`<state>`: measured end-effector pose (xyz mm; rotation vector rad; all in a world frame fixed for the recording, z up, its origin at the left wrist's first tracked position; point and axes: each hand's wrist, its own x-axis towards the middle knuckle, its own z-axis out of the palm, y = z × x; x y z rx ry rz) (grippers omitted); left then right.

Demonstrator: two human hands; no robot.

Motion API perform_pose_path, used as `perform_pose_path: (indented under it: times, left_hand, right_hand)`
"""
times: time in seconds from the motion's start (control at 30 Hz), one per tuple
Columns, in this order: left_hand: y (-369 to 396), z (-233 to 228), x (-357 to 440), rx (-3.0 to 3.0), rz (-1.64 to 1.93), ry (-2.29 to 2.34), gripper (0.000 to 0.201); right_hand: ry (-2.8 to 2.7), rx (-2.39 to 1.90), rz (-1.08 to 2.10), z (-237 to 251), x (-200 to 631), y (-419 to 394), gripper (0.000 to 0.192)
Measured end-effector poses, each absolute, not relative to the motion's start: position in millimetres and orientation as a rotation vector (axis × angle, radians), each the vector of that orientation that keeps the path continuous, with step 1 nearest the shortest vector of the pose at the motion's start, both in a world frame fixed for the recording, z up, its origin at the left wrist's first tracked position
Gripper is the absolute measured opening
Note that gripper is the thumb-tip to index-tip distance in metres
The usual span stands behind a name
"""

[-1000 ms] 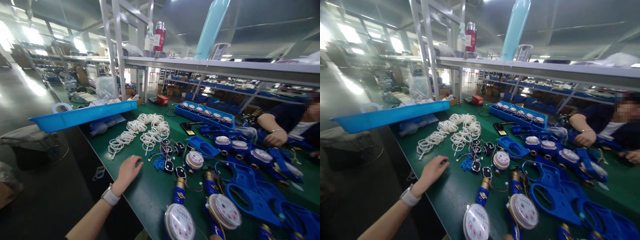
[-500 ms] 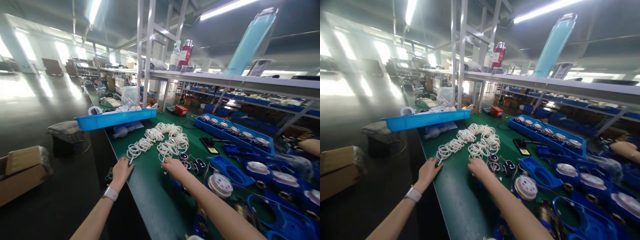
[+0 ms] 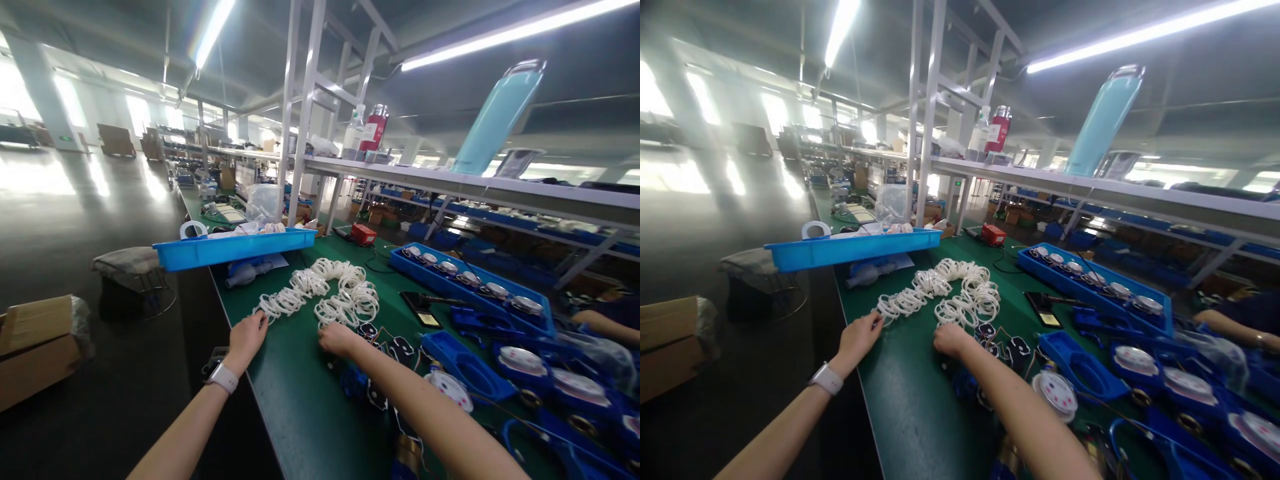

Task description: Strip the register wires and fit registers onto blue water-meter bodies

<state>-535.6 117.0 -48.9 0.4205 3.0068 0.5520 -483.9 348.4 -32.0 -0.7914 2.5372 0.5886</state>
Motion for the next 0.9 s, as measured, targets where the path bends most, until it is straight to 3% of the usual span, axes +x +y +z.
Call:
perform_pose_path:
  times: [0.2, 0.37, 0.53, 0.7, 0.8, 0.9]
  left_hand:
    - [126.9, -35.5, -538.8, 0.468, 0.683, 2.980, 0.026]
    - [131.8, -25.0, -546.8, 0.542, 0.911, 2.924, 0.020]
    - [150.3, 27.9, -583.9, 0.666, 1.234, 2.899, 0.014]
    - [179.2, 105.1, -596.3, 1.034, 1.596, 2.789, 0.018]
    - [193.1, 123.8, -580.0, 1.274, 1.641, 2.684, 0.019]
    - [203.1, 121.6, -561.9, 1.433, 1.561, 2.635, 0.013]
  right_hand:
    - [2.613, -0.761, 0.369, -37.0, -487.4, 353.8, 0.009]
    - [2.973, -0.419, -0.083, -34.1, -480.8, 365.5, 0.007]
    - [3.371, 0.337, -0.905, 28.5, -506.4, 396.9, 0.015]
    - [3.324, 0.498, -1.721, 115.2, -522.4, 409.9, 0.017]
    - [3.216, 0.403, -1.937, 131.0, -518.4, 397.0, 0.011]
    - [3.011, 0.310, -1.953, 118.1, -515.2, 376.0, 0.007]
